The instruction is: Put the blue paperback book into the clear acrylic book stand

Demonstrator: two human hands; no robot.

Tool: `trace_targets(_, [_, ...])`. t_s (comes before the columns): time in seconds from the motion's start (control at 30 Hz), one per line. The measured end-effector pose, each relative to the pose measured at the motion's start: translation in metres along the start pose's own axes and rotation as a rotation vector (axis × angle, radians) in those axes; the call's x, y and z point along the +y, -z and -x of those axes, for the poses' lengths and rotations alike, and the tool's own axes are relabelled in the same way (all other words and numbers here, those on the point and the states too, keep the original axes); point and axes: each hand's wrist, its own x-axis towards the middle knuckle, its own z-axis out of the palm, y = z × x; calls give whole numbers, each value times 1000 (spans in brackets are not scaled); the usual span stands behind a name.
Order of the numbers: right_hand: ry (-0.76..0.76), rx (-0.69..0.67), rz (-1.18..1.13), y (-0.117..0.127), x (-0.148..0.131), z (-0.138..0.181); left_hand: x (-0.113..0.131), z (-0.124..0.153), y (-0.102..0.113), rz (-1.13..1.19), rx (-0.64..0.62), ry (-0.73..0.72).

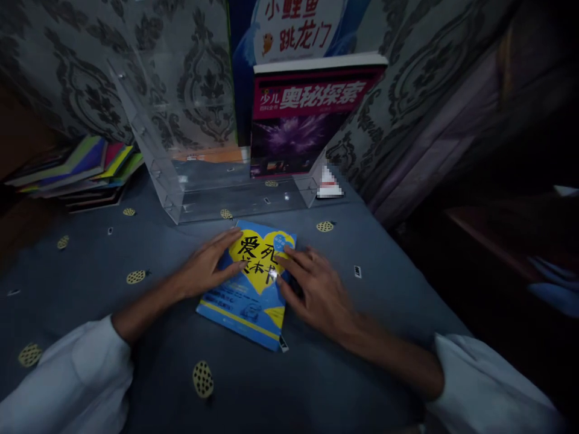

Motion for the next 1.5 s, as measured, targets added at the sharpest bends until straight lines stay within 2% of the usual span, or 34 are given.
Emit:
trace_targets(0.2, [114, -6, -115, 13, -31, 7, 5, -30, 10, -75, -89, -101])
trace_targets(0.33, [180, -13, -318, 10, -28, -1, 24, -31, 3, -277, -119, -138])
trace_targets(0.4, [59, 31, -431, 9, -14, -5, 40, -21, -6, -403, -74, -136])
trace_targets(0.53, [-363, 110, -663, 8, 24, -9, 70, 1, -28, -596, -22, -128])
trace_targets(0.6, [-477, 132, -769, 8, 36, -10, 79, 8, -35, -661, 2, -113])
trace_targets(0.67, [-514, 137, -822, 8, 40, -10, 83, 10, -40, -695, 24, -102])
trace_targets(1.2, [-256, 184, -692, 8, 33, -6, 86, 7, -41, -630, -17, -90])
trace_targets(1.4, [-182, 92, -620, 9, 30, -3, 84, 8, -47, -723, 15, -106])
trace_targets(1.5, [-151, 35, -585, 8, 30, -2, 88, 8, -47, -763, -18, -100])
